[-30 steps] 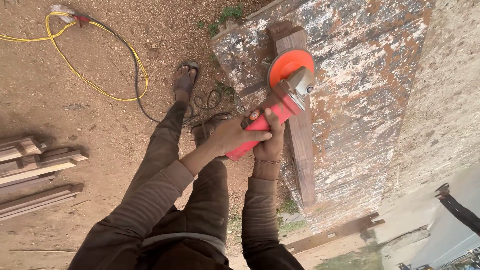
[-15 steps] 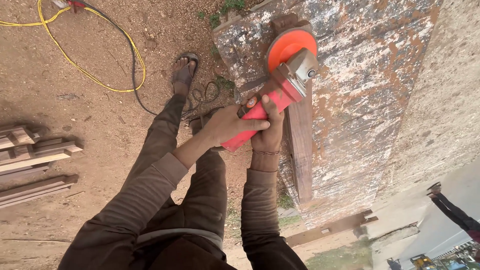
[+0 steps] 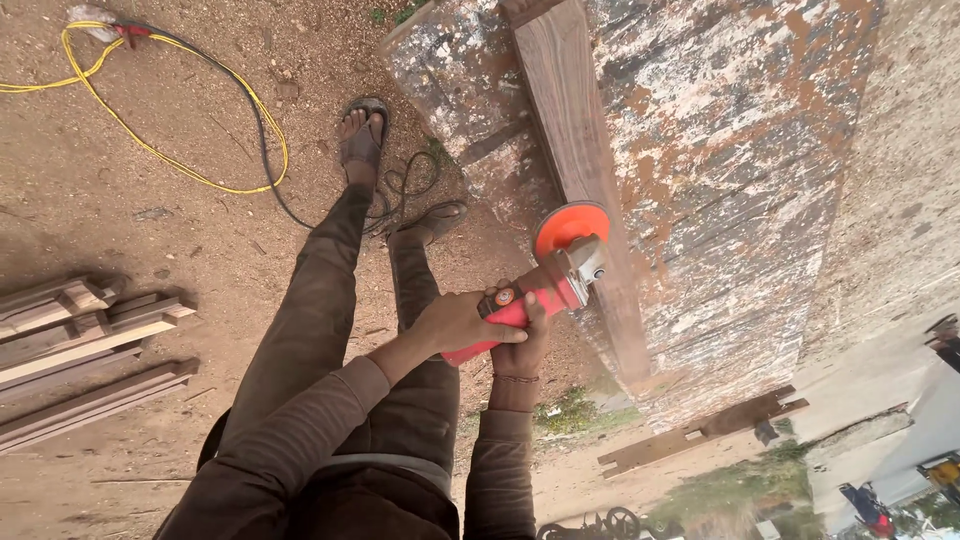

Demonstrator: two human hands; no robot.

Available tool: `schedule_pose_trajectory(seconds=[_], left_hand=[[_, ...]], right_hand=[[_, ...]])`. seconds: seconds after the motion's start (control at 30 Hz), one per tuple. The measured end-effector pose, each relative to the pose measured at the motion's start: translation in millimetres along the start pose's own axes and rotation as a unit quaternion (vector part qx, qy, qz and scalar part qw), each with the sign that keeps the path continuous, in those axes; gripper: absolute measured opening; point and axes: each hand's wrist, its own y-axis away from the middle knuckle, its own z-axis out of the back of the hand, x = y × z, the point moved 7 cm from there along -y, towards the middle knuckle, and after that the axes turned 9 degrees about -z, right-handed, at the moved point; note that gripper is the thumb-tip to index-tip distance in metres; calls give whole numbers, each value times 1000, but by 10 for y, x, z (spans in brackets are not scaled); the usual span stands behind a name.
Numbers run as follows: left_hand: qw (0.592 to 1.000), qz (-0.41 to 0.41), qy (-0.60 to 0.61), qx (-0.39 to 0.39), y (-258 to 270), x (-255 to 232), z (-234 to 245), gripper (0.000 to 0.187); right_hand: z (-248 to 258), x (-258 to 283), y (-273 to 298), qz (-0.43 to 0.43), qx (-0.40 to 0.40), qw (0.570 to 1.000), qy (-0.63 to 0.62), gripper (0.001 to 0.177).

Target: Use an angle grinder to sand and shape a wooden beam.

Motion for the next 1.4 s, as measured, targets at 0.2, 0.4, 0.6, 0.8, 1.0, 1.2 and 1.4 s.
schedule_pose_trajectory(seconds=[0.2, 0.4, 0.6, 0.8, 1.0, 1.2, 1.4], left_hand=[[999, -16, 16, -42, 5, -229, 370, 83], [970, -97, 158, -159, 8, -359, 756, 76], [993, -30, 77, -82, -54, -12, -32, 76], [1000, 1, -27, 1, -170, 271, -989, 84], [1000, -13, -19, -11, -279, 0, -843, 87], [947, -117, 238, -183, -395, -282, 225, 75], [938, -85, 274, -196, -310, -299, 386, 76]], right_hand=[[-573, 226, -126, 29, 60, 997, 47, 40], [-1295, 444, -284, 35, 133, 984, 111, 26], [-321, 267, -63, 54, 117, 990, 63, 26], [1090, -30, 142, -3, 0, 1000, -21, 34], [711, 281, 21, 15, 63, 998, -15, 32], [-975, 748, -348, 27, 173, 974, 144, 25], [-1200, 727, -371, 25, 193, 970, 145, 25]])
